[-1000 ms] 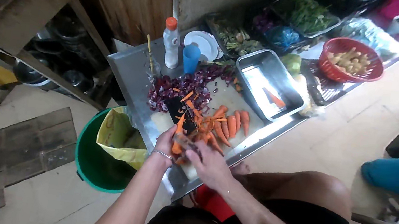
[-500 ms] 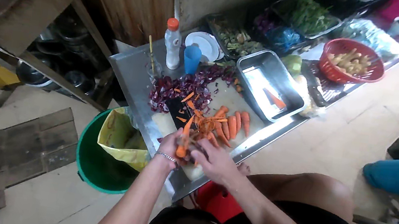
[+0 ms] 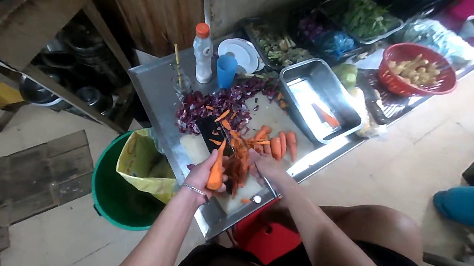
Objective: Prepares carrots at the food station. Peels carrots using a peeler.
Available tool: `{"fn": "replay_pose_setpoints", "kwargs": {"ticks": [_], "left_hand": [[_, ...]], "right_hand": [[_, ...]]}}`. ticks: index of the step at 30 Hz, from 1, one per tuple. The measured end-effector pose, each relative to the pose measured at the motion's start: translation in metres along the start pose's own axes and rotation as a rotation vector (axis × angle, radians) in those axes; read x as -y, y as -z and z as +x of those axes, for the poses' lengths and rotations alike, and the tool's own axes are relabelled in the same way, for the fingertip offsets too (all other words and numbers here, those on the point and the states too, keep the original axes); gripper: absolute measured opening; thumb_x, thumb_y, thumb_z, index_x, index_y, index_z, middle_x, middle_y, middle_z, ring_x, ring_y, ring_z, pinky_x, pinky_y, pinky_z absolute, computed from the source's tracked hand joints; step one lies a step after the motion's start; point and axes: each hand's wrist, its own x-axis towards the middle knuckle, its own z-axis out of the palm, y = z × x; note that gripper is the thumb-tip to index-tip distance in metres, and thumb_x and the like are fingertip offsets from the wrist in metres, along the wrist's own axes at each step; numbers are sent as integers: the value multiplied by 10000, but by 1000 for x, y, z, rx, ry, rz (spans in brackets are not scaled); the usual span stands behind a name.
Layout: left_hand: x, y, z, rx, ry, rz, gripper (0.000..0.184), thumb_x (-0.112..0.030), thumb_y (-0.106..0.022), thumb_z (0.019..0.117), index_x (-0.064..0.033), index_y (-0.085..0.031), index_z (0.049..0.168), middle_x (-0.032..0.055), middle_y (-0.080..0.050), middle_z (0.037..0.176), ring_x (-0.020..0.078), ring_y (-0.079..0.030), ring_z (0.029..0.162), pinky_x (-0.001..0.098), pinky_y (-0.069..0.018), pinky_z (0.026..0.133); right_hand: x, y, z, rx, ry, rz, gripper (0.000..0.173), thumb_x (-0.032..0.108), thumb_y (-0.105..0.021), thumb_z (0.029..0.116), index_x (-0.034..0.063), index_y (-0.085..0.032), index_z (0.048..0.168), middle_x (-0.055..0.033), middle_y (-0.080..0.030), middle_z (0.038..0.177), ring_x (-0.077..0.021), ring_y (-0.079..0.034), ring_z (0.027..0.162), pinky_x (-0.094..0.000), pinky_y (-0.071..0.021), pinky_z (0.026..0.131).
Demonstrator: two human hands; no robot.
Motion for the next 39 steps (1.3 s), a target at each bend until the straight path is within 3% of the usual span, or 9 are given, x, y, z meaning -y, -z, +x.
{"fn": "replay_pose_setpoints", "kwargs": {"ticks": [3,7,13,17,24,28,32,37,39], "left_hand": [[-3,3,8,-69,-14,-43,493,-513,-374,1085,-98,-624,1172,28,-566,751,127,-542,547,257,-465,473],[-3,-2,21,-146,-37,-38,517,-501,-355,1093,-76,-649,1123,78,-626,780,174,-579,589,310,-477,498],[2,-11,18,-75,-106,-188,475,-429,-335,1111,-46,-613,1152,50,-601,736,134,-588,575,279,-528,541],[2,-19,7,-89,-18,-118,514,-529,-328,1084,-94,-601,1075,75,-590,737,139,-515,496,264,-425,411],[13,-7,12,45,-114,-126,504,-475,-346,1090,-83,-635,1215,58,-631,784,144,-612,615,305,-542,563],[13,-8,6,11,-25,-78,501,-517,-393,1066,-114,-664,1187,82,-661,827,145,-579,562,280,-482,471],[10,-10,2,7,55,-57,376,-423,-382,1074,-108,-582,1024,60,-573,725,122,-499,476,238,-402,391],[14,-3,6,66,67,-4,508,-529,-349,1075,-132,-634,1215,35,-558,727,118,-479,476,241,-408,410],[12,-2,5,70,49,17,529,-560,-365,1069,-137,-637,1232,23,-546,728,116,-489,489,245,-429,420]], "right_hand": [[12,-8,-43,116,-47,14,620,617,-291,1075,77,-582,1167,-52,-498,652,-164,-466,454,-323,-456,435],[13,-32,-90,-50,328,-353,552,550,-367,1082,90,-602,1274,-153,-662,855,-322,-673,753,-564,-561,705],[-1,-51,-100,-116,573,-608,542,600,-395,1053,148,-604,1268,-69,-659,728,-290,-693,698,-533,-565,647],[-5,-29,-69,-128,415,-544,553,566,-367,1076,123,-584,1325,-144,-699,881,-346,-711,838,-592,-570,761],[-2,-32,-94,-23,637,-570,530,606,-388,1049,161,-622,1214,-60,-648,736,-259,-680,694,-517,-563,641],[-9,-27,-73,-28,715,-638,513,589,-392,1050,151,-618,1193,-60,-636,713,-266,-675,669,-513,-559,614],[-13,-16,-41,-53,619,-645,568,572,-388,1062,136,-597,1359,-157,-713,877,-372,-717,859,-616,-560,775],[-12,-2,5,-137,362,-454,617,571,-375,1071,63,-631,1309,-234,-705,1093,-412,-682,1069,-655,-513,928],[-6,4,7,-107,126,-256,652,586,-377,1072,36,-635,1309,-199,-694,1024,-327,-690,904,-565,-561,824]]}}
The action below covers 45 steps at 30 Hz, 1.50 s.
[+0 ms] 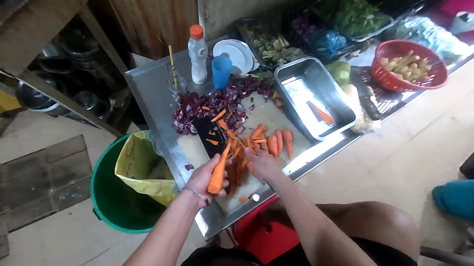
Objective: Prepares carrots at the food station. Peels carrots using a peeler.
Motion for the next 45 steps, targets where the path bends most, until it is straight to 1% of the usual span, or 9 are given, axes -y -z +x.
{"fn": "replay_pose_setpoints", "kwargs": {"ticks": [2,4,9,17,31,35,40,43,45], "left_hand": [[-4,1,1,-51,-12,-6,522,-554,-380,1071,-113,-626,1203,31,-561,747,128,-526,528,261,-453,452],[-4,1,6,-118,-29,-8,532,-543,-362,1080,-90,-626,1172,47,-581,750,137,-548,540,265,-460,458],[-4,-5,15,-215,-123,6,500,-486,-340,1102,-78,-628,1131,72,-626,795,169,-596,632,324,-511,549],[1,-4,17,-57,-157,-164,509,-490,-334,1098,-80,-624,1175,44,-603,734,125,-587,561,286,-537,528],[-3,-10,9,-16,-51,-40,527,-519,-346,1084,-101,-645,1202,87,-657,827,147,-585,561,274,-479,457],[-4,-17,3,-38,23,-32,393,-421,-362,1089,-96,-575,1030,63,-570,718,130,-505,474,249,-422,395],[-1,-10,3,37,32,16,529,-564,-353,1072,-128,-621,1207,38,-565,749,118,-495,487,250,-433,418],[-6,-5,3,-22,8,-16,523,-551,-391,1069,-106,-637,1191,38,-572,755,132,-548,540,260,-475,460],[-8,-4,7,-87,-10,-27,535,-540,-360,1080,-97,-649,1167,38,-566,749,143,-549,554,275,-480,485]], "right_hand": [[6,-1,-15,110,-174,255,639,625,-323,1070,59,-605,1157,-75,-538,686,-184,-510,490,-357,-491,468],[15,-2,-39,201,-238,384,642,644,-321,1060,64,-593,1097,-42,-503,624,-156,-459,425,-321,-455,413],[36,-21,-103,30,205,-36,547,534,-389,1083,85,-604,1311,-170,-685,913,-339,-689,815,-585,-564,751],[22,-39,-107,-36,461,-368,562,610,-329,1062,140,-593,1224,-53,-645,712,-272,-694,694,-506,-565,645],[8,-20,-81,10,571,-337,556,597,-332,1060,140,-612,1208,-62,-646,726,-273,-687,690,-521,-567,631],[-6,-14,-48,-53,530,-372,578,571,-345,1071,107,-593,1309,-133,-695,810,-354,-717,795,-590,-571,714],[-8,8,-5,-20,132,-152,543,455,-346,1113,29,-595,1340,-262,-683,1139,-425,-673,1075,-637,-510,939],[-3,5,-15,70,-112,148,647,599,-306,1083,39,-625,1142,-87,-564,722,-192,-536,537,-367,-492,510],[6,3,-35,124,-130,208,675,640,-314,1062,57,-611,1229,-86,-546,683,-197,-513,496,-369,-483,484]]}}
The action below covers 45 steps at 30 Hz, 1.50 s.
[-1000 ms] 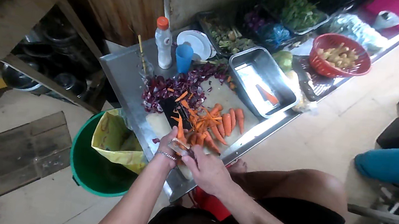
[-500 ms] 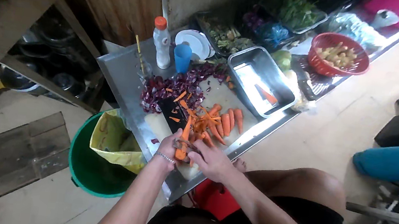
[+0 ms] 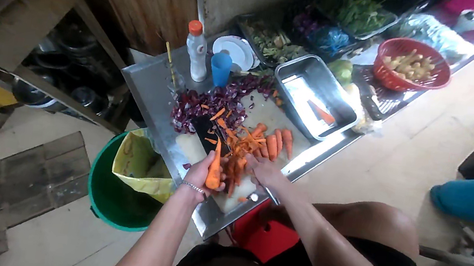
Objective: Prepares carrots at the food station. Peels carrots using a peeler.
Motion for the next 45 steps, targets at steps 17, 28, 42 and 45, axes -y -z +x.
{"fn": "replay_pose_setpoints", "kwargs": {"ticks": [17,28,42,45], "left_hand": [[4,-9,-1,-15,-110,53,501,-511,-363,1085,-91,-637,1077,75,-656,793,164,-620,612,320,-518,516],[1,-8,-12,104,39,87,474,-495,-366,1088,-82,-599,1083,76,-595,748,139,-537,499,255,-449,418],[8,35,6,-46,-224,344,325,-340,-502,1058,-161,-586,1316,73,-647,848,149,-586,571,286,-508,495],[14,53,11,-193,-328,549,294,-279,-622,1022,-165,-584,1291,84,-602,840,169,-550,585,330,-504,538]], "right_hand": [[-7,-19,-59,-56,615,-513,552,586,-359,1058,132,-618,1234,-73,-665,786,-264,-688,733,-530,-573,677],[-9,2,10,-141,568,-538,560,558,-360,1076,112,-608,1304,-182,-711,908,-391,-716,881,-633,-562,777],[0,7,17,-260,190,-415,567,373,-588,1036,85,-386,1480,-235,-701,1057,-433,-709,982,-632,-562,837],[3,8,31,-315,209,-540,490,291,-572,1040,62,-454,1456,-264,-647,1241,-456,-682,1072,-641,-556,873]]}}
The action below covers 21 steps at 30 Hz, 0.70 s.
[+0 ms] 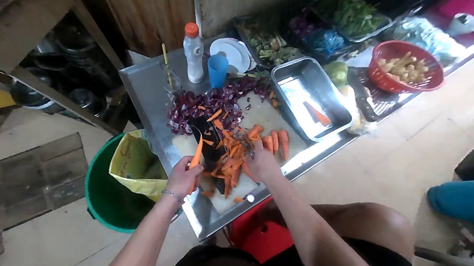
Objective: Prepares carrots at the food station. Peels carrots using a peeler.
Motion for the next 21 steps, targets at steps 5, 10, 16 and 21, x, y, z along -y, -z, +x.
{"fn": "replay_pose_setpoints", "kwargs": {"ticks": [5,10,16,21], "left_hand": [[7,5,1,-54,-55,104,337,-282,-676,1009,-165,-609,1319,101,-654,857,181,-570,570,333,-504,523],[15,11,6,-123,-56,206,376,-417,-578,1052,-174,-620,1335,87,-717,920,201,-628,632,378,-536,577],[-4,23,0,-235,-99,634,315,-374,-688,992,-154,-710,1216,145,-729,994,336,-701,881,602,-550,797],[8,36,28,-162,-118,820,391,-395,-682,991,-133,-691,1281,160,-690,1235,363,-660,1148,602,-519,971]], "right_hand": [[12,-12,1,-239,201,-113,341,212,-578,1013,16,-639,1286,-271,-574,1348,-459,-527,1299,-634,-457,1029],[52,-62,-42,58,321,-173,442,409,-601,1019,68,-627,1298,-202,-658,1258,-397,-663,1140,-592,-566,893],[81,-69,-38,156,106,-162,476,237,-649,977,-12,-533,1366,-263,-596,1335,-445,-631,1187,-602,-553,902],[79,-36,-42,130,-79,-18,458,344,-567,1026,26,-546,1355,-243,-688,1147,-419,-690,1080,-600,-558,881]]}}
